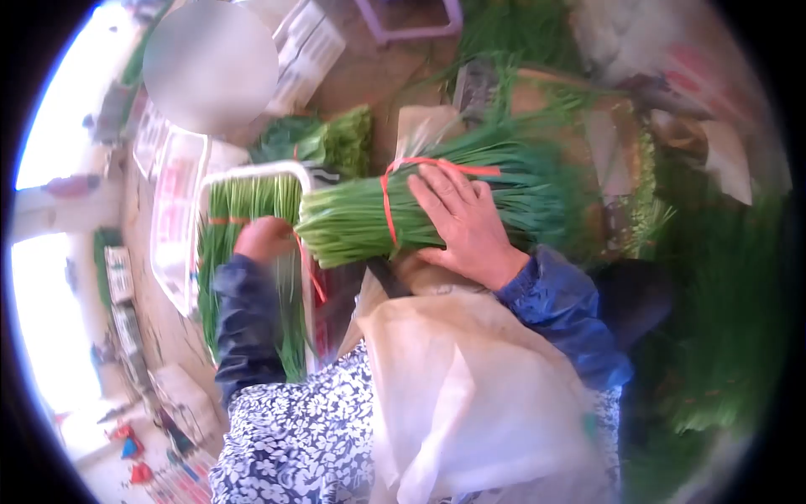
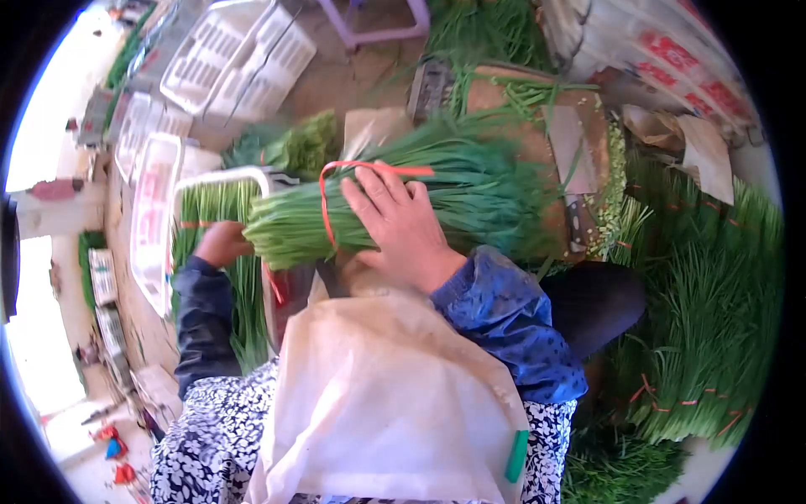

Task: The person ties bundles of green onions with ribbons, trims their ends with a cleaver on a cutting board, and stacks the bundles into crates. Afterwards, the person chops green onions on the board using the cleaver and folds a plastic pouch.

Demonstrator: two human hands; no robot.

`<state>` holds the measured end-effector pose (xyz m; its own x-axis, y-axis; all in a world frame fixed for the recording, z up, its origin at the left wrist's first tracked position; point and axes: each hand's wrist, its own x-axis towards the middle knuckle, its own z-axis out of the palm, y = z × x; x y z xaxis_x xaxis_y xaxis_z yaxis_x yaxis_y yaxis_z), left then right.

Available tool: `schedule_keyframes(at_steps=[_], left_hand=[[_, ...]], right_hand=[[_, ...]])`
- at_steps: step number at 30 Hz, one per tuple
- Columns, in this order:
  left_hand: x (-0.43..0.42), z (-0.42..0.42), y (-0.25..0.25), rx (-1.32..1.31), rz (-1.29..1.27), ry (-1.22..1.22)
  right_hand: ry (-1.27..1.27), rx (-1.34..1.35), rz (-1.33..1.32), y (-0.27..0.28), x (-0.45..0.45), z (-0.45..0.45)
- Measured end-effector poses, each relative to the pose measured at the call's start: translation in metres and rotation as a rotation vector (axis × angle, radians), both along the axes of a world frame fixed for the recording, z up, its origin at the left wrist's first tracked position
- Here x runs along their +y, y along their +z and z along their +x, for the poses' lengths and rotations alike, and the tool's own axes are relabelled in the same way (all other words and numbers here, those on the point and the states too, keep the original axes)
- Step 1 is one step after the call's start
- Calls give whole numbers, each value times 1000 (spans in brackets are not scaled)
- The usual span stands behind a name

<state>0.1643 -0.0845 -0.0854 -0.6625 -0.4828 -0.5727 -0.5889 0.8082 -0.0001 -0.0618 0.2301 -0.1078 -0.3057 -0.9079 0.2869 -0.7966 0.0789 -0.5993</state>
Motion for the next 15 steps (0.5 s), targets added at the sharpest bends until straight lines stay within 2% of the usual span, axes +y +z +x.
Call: schedule_keyframes(at_steps=[1, 2, 3, 4, 5, 6, 8, 10, 12, 13, 14, 15], left_hand=[[-13, 26, 34, -15, -16, 24], [10, 36, 80, 197, -159, 15], [7, 54, 77, 282, -229, 30], [47, 8, 114, 680, 122, 143], [81, -30, 150, 778, -3, -87], [88, -39, 150, 871, -131, -319], [112, -72, 141, 704, -201, -565], [118, -82, 89, 424, -88, -598], [133, -86, 75, 344, -16, -525], [138, -82, 69, 252, 55, -451], [143, -76, 62, 250, 67, -452], [147, -70, 56, 403, -34, -540]], right_hand=[[-42, 128, -51, 23, 3, 12], [-17, 129, -42, 39, 8, 30], [-33, 58, -24, 23, 5, 46], [-75, 22, -36, 34, 13, 29], [-56, 54, 8, 55, 25, 19], [-38, 65, 17, 50, 14, 32], [-27, 92, 3, 54, 18, 29], [-67, 105, -11, 58, 18, 25], [-126, 112, -33, 75, 14, 19], [-115, 150, -157, 89, 6, 21], [-99, 186, -281, 95, 0, 24], [-27, 209, -318, 90, -11, 28]])
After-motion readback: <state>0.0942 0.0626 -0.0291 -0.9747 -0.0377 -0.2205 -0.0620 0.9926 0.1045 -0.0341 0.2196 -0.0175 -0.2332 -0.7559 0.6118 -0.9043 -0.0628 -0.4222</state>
